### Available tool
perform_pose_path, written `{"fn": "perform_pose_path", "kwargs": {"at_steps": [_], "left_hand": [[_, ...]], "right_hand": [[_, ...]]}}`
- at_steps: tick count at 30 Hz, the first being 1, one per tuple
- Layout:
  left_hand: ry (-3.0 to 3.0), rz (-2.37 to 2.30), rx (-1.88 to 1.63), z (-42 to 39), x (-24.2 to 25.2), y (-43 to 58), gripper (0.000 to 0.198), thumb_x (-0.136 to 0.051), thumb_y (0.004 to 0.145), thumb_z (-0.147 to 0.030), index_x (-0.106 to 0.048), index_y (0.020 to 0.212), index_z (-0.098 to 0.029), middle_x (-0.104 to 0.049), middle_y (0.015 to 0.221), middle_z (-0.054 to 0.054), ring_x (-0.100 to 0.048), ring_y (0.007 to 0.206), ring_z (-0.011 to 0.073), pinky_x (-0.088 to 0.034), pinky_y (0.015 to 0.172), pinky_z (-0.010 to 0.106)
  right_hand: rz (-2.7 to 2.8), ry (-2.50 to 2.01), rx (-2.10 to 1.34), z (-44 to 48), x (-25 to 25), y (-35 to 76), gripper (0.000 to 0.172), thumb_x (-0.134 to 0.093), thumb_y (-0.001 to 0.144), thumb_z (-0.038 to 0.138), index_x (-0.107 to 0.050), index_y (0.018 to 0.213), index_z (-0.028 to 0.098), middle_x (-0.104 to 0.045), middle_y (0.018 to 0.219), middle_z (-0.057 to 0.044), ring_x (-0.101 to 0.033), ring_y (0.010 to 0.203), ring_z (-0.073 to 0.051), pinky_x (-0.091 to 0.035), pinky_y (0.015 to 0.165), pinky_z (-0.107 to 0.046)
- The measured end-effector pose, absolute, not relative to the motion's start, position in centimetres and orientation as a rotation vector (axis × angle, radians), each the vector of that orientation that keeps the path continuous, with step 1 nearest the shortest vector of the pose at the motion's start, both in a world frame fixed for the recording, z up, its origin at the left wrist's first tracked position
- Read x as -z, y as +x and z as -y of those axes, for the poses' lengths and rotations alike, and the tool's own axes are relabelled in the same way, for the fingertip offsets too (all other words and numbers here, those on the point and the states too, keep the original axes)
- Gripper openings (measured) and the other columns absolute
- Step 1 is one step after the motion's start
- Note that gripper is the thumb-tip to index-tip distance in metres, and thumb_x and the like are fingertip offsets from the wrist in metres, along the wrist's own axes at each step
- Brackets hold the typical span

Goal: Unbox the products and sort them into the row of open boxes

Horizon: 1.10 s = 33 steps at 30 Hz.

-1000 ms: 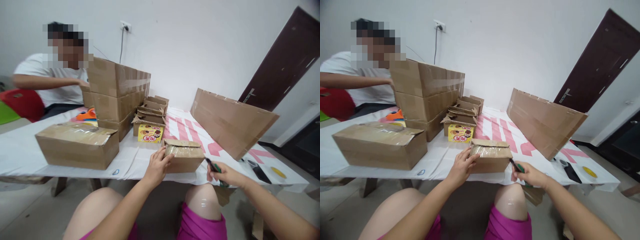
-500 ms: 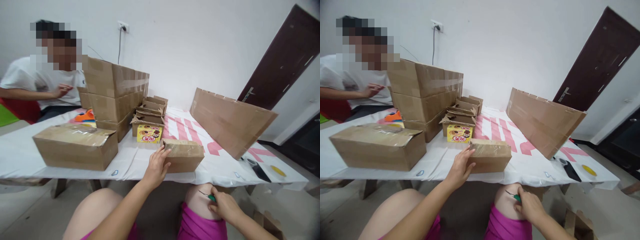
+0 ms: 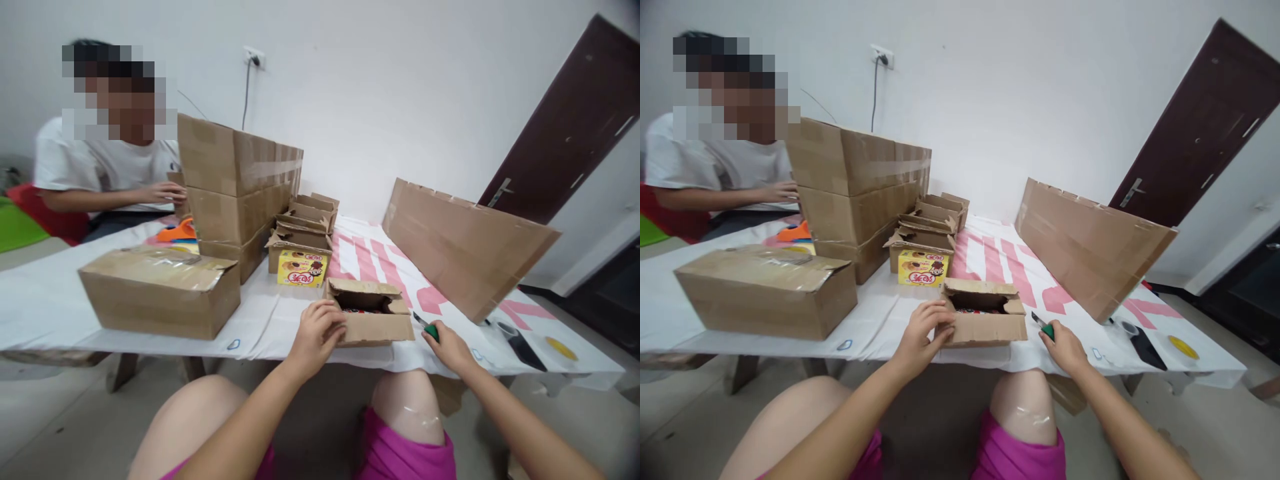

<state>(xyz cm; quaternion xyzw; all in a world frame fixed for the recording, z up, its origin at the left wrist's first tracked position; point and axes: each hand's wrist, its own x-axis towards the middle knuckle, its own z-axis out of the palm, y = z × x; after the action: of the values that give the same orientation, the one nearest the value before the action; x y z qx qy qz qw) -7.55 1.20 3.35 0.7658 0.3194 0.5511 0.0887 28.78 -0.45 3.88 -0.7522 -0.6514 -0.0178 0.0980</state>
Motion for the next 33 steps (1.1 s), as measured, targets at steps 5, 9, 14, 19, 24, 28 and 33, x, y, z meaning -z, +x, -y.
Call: {"fn": "perform_pose_path", "kwargs": {"at_steps": [5, 9, 14, 19, 24, 28, 33], "left_hand": [[2.441, -1.105, -1.652, -1.3, -2.3, -7.2, 0.032, -0.052, 0.086, -0.013, -0.059, 0.116, -0.023, -0.057, 0.109, 0.009, -0.052, 0.112, 0.0239, -0.044, 0.092, 0.041], [2.501, -1.185, -1.619, -1.3, -2.2, -7.2, 0.031, -0.051, 0.086, -0.011, -0.061, 0.113, -0.024, -0.057, 0.106, 0.008, -0.047, 0.114, 0.0263, -0.043, 0.094, 0.045], [2.452, -1.170, -1.597, -1.1, -2.8, -6.9, 0.031, -0.052, 0.082, -0.008, -0.063, 0.107, -0.023, -0.057, 0.102, 0.008, -0.045, 0.109, 0.0261, -0.045, 0.094, 0.045], [2.425, -1.099, -1.567, -0.7, -3.2, -6.9, 0.030, -0.053, 0.080, -0.007, -0.061, 0.105, -0.022, -0.054, 0.100, 0.007, -0.043, 0.107, 0.0258, -0.046, 0.093, 0.044], [2.449, -1.052, -1.535, -0.3, -3.2, -7.2, 0.031, -0.055, 0.080, -0.008, -0.060, 0.107, -0.023, -0.052, 0.103, 0.007, -0.042, 0.109, 0.0261, -0.046, 0.094, 0.045], [2.479, -1.039, -1.541, -0.2, -3.2, -7.5, 0.032, -0.055, 0.082, -0.008, -0.060, 0.109, -0.023, -0.053, 0.103, 0.007, -0.042, 0.110, 0.0258, -0.046, 0.095, 0.045], [2.508, -1.027, -1.540, -0.2, -3.3, -7.6, 0.030, -0.056, 0.082, -0.009, -0.061, 0.108, -0.023, -0.055, 0.102, 0.007, -0.044, 0.108, 0.0254, -0.046, 0.094, 0.044]], "right_hand": [[2.025, -2.167, -0.060, -2.2, -2.1, 29.4, 0.028, -0.063, 0.076, 0.030, -0.065, 0.099, 0.015, -0.069, 0.095, -0.012, -0.062, 0.097, -0.027, -0.042, 0.085, -0.034], [1.982, -2.025, -0.113, -3.1, -2.6, 29.0, 0.029, -0.060, 0.077, 0.028, -0.066, 0.102, 0.015, -0.070, 0.098, -0.011, -0.064, 0.093, -0.024, -0.046, 0.085, -0.035], [1.803, -1.759, 0.031, -2.5, -6.3, 25.4, 0.041, -0.028, 0.096, 0.040, -0.055, 0.117, 0.017, -0.063, 0.117, -0.013, -0.059, 0.106, -0.025, -0.047, 0.090, -0.042], [2.134, -1.262, -0.207, 0.2, -10.1, 18.0, 0.036, -0.036, 0.097, 0.044, -0.057, 0.115, 0.021, -0.065, 0.116, -0.010, -0.060, 0.109, -0.021, -0.048, 0.093, -0.035], [2.529, -1.314, -0.319, -0.4, -11.0, 13.6, 0.049, -0.030, 0.099, 0.045, -0.053, 0.130, 0.015, -0.060, 0.130, -0.013, -0.054, 0.121, -0.022, -0.042, 0.102, -0.037], [2.638, -1.499, -0.255, -2.5, -10.8, 12.6, 0.052, -0.026, 0.099, 0.045, -0.057, 0.127, 0.014, -0.060, 0.129, -0.015, -0.055, 0.120, -0.027, -0.042, 0.101, -0.043], [2.402, -1.563, 0.300, -3.4, -10.8, 11.7, 0.049, -0.047, 0.093, 0.029, -0.043, 0.141, 0.021, -0.037, 0.150, -0.013, -0.028, 0.139, -0.033, -0.021, 0.111, -0.058]]}}
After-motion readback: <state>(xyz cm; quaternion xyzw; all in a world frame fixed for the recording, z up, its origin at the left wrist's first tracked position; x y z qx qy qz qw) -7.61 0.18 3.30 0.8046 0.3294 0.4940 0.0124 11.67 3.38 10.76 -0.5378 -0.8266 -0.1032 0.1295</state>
